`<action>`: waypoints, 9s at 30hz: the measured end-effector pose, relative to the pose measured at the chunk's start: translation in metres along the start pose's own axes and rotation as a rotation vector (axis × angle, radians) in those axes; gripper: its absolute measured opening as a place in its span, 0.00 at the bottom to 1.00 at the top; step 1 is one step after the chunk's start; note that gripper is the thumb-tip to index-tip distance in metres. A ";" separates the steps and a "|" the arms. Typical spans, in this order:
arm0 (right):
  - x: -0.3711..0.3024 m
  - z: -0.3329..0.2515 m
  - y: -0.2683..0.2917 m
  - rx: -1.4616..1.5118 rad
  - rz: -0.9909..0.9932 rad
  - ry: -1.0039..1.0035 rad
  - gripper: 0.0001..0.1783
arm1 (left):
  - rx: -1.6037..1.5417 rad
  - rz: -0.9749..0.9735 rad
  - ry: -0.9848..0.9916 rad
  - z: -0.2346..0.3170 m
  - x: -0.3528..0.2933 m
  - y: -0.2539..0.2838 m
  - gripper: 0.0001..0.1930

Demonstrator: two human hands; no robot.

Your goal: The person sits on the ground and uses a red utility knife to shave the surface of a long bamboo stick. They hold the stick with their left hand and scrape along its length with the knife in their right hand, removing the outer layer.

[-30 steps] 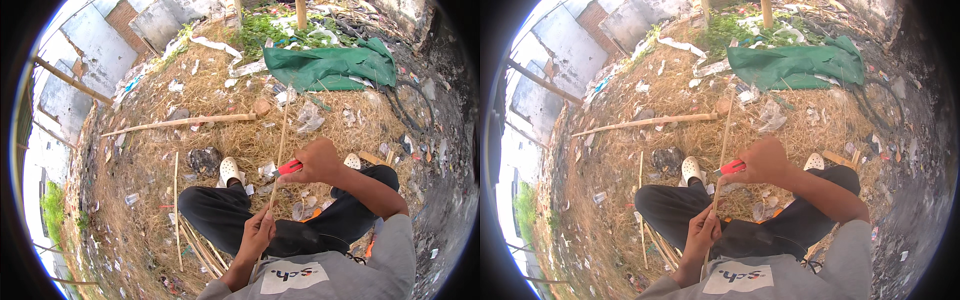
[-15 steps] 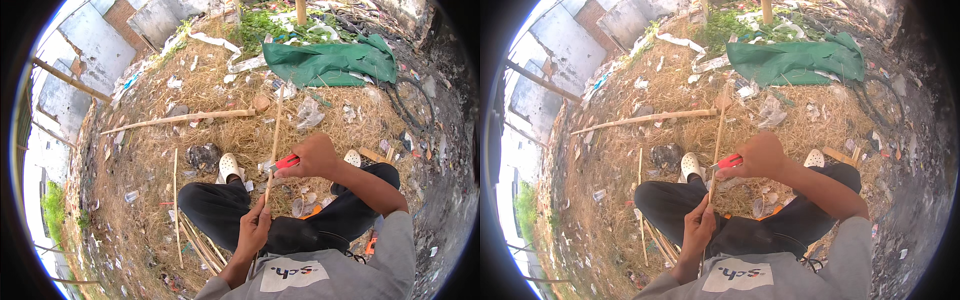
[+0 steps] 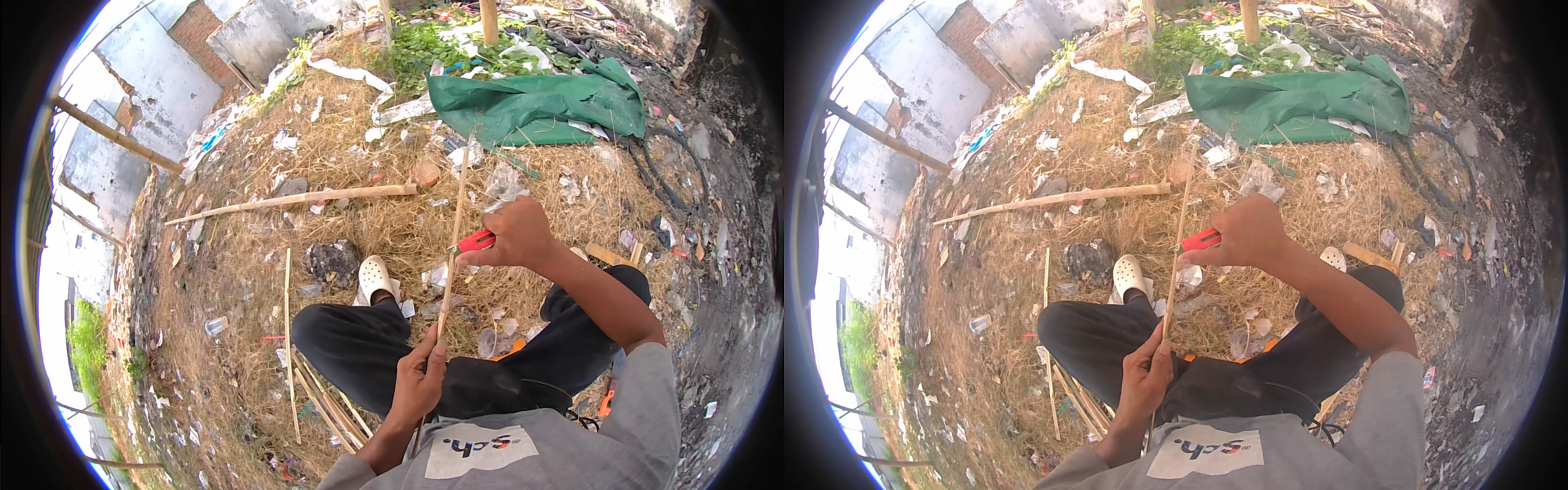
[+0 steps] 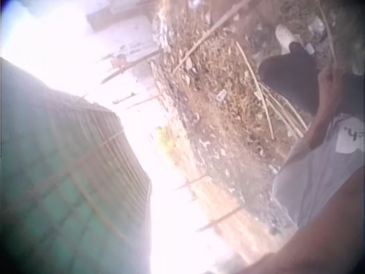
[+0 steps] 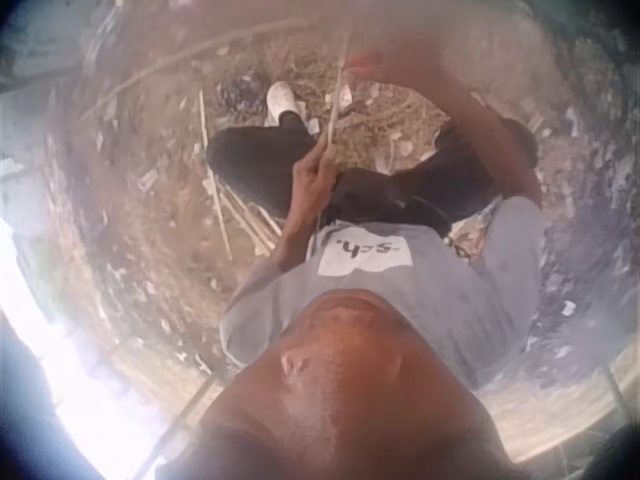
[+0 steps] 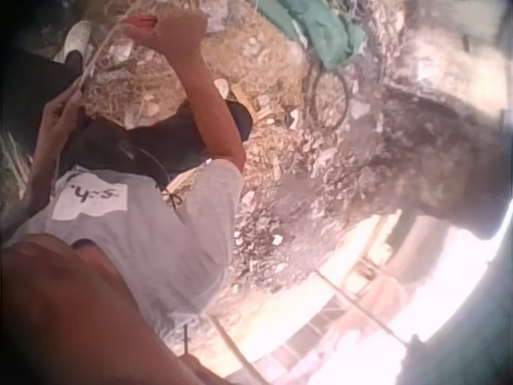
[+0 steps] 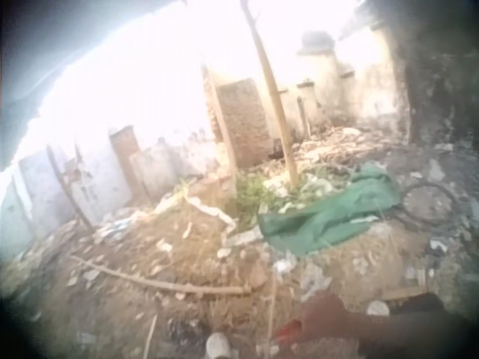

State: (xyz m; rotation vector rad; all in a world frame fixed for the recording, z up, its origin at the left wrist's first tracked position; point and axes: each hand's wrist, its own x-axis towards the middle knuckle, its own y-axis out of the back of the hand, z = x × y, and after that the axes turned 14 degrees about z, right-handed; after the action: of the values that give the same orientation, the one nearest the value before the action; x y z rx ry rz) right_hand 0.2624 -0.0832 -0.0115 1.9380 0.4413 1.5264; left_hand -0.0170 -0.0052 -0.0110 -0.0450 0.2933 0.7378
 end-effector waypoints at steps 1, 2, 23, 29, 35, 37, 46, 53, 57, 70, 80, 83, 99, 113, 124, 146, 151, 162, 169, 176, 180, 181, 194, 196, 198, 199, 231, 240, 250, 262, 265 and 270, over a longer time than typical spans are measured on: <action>0.004 0.001 0.004 -0.058 0.002 0.046 0.40 | 0.006 -0.001 -0.007 0.000 0.000 -0.001 0.23; 0.007 0.005 0.005 -0.059 0.017 0.020 0.40 | 0.003 -0.017 -0.010 0.001 0.000 0.000 0.23; 0.039 0.142 0.045 -0.392 -0.032 -0.858 0.45 | -0.197 -0.258 0.247 -0.013 -0.032 0.019 0.21; 0.008 0.007 0.020 -0.065 -0.119 -0.384 0.40 | -0.492 -0.203 0.356 0.002 0.008 0.022 0.23; 0.002 -0.040 0.029 0.069 -0.235 -0.073 0.41 | -0.446 -0.244 0.286 0.017 0.017 0.012 0.23; 0.003 -0.029 0.023 0.002 -0.174 -0.125 0.42 | -0.374 -0.238 0.262 0.019 0.014 0.008 0.23; -0.006 -0.042 0.022 0.094 -0.162 -0.089 0.42 | -0.186 -0.208 0.126 0.015 0.015 0.005 0.23; 0.007 -0.013 0.022 0.015 -0.103 -0.206 0.42 | -0.131 -0.202 0.159 0.016 0.008 0.005 0.22; -0.002 -0.034 0.025 0.115 -0.198 -0.088 0.42 | -0.153 -0.182 0.157 0.014 0.012 0.006 0.21; -0.005 -0.032 0.023 0.082 -0.188 -0.086 0.42 | -0.027 -0.159 0.087 0.021 0.007 0.003 0.19; -0.017 -0.036 0.018 0.085 -0.185 -0.096 0.42 | 0.076 -0.135 0.052 0.013 0.002 0.003 0.18; -0.022 -0.046 0.016 0.154 -0.211 -0.046 0.43 | 0.186 -0.065 -0.071 0.009 0.004 0.005 0.18; -0.005 -0.020 0.004 0.064 -0.045 -0.004 0.41 | 0.219 -0.053 -0.174 0.013 0.012 -0.002 0.18; -0.005 -0.017 0.010 0.060 -0.082 -0.053 0.42 | 0.241 -0.051 -0.142 0.011 -0.005 0.003 0.17; 0.011 0.033 0.000 -0.146 0.045 -0.152 0.41 | 0.247 -0.135 -0.108 0.010 -0.010 0.000 0.17; -0.001 -0.004 0.005 0.806 -0.246 -0.746 0.25 | -0.210 -0.293 0.138 0.009 0.017 0.016 0.19; 0.003 -0.007 -0.001 1.055 -0.136 -1.069 0.16 | -0.176 -0.343 0.142 0.009 0.036 -0.009 0.21; 0.038 0.082 0.021 1.208 0.309 -1.208 0.13 | -0.051 -0.467 0.179 -0.034 0.033 0.008 0.22; 0.038 0.089 0.020 1.205 0.315 -1.245 0.17 | -0.071 -0.460 0.214 -0.030 0.029 0.001 0.23; 0.037 0.082 0.027 1.367 0.321 -1.219 0.15 | -0.097 -0.465 0.178 -0.025 0.032 -0.005 0.25; 0.035 0.080 0.026 1.436 0.297 -1.230 0.15 | -0.350 -0.502 0.204 -0.031 0.030 -0.003 0.28; 0.035 0.078 0.025 1.452 0.283 -1.239 0.15 | -0.421 -0.519 0.217 -0.032 0.030 -0.004 0.28; 0.025 0.075 0.011 0.993 0.084 -1.179 0.29 | -0.331 -0.250 0.173 -0.003 0.031 -0.031 0.25; 0.023 0.064 0.013 0.529 0.073 -0.975 0.34 | -0.191 -0.144 0.044 0.007 0.033 -0.029 0.24; 0.016 0.037 0.025 0.350 -0.009 -0.700 0.38 | -0.130 -0.050 -0.025 0.018 0.033 -0.028 0.23; 0.012 0.019 0.029 0.219 -0.036 -0.552 0.38 | -0.152 -0.030 -0.047 0.017 0.035 -0.027 0.22; -0.013 -0.009 0.009 0.017 -0.064 -0.128 0.41 | 0.033 0.069 -0.128 -0.001 0.020 -0.012 0.24; 0.000 0.018 0.003 -0.086 0.047 -0.046 0.41 | 0.111 0.052 -0.183 0.004 0.020 -0.018 0.25; 0.025 0.111 -0.006 -0.469 0.091 -0.539 0.40 | 0.095 -0.104 -0.064 -0.004 -0.003 -0.015 0.23; 0.009 0.008 0.028 0.044 -0.152 -0.324 0.40 | 0.024 0.081 -0.116 0.007 0.035 -0.007 0.23; 0.003 -0.014 0.026 0.139 -0.169 -0.219 0.40 | 0.086 0.079 -0.253 0.007 0.038 -0.018 0.22; 0.010 0.014 0.017 -0.026 -0.075 -0.226 0.42 | 0.142 0.093 -0.203 0.012 0.025 -0.020 0.22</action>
State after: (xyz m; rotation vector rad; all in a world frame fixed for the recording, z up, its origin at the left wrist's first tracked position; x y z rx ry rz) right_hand 0.2770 -0.0937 0.0053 2.0212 0.3894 1.2427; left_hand 0.0173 -0.0019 -0.0081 0.1784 0.1543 0.8048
